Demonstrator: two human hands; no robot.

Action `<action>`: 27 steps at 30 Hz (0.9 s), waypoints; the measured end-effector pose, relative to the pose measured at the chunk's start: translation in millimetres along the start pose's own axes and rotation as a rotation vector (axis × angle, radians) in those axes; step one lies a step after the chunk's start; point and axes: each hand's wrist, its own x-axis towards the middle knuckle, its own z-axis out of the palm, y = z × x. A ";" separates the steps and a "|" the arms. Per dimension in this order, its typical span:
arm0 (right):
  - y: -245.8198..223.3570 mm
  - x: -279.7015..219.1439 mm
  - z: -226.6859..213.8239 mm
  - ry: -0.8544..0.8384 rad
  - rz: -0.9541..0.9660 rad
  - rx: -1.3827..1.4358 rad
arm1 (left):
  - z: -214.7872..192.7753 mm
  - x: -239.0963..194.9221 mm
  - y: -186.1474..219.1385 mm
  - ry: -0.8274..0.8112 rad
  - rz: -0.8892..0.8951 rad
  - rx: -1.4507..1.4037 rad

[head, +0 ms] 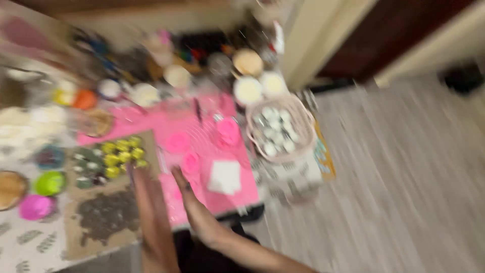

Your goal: The person wipes the inside of a pink silicone candle mold with a paper tissue, turning the mold to clean its cavity. They then pick up chunks of white wax and place them one at a time into a metal melting pot sitting on an electric hot plate, and finally wipe their hands with a tissue.

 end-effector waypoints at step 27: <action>139.0 166.6 -4.6 0.113 0.394 -1.042 | -205.3 -3.5 -1.8 0.675 0.477 0.961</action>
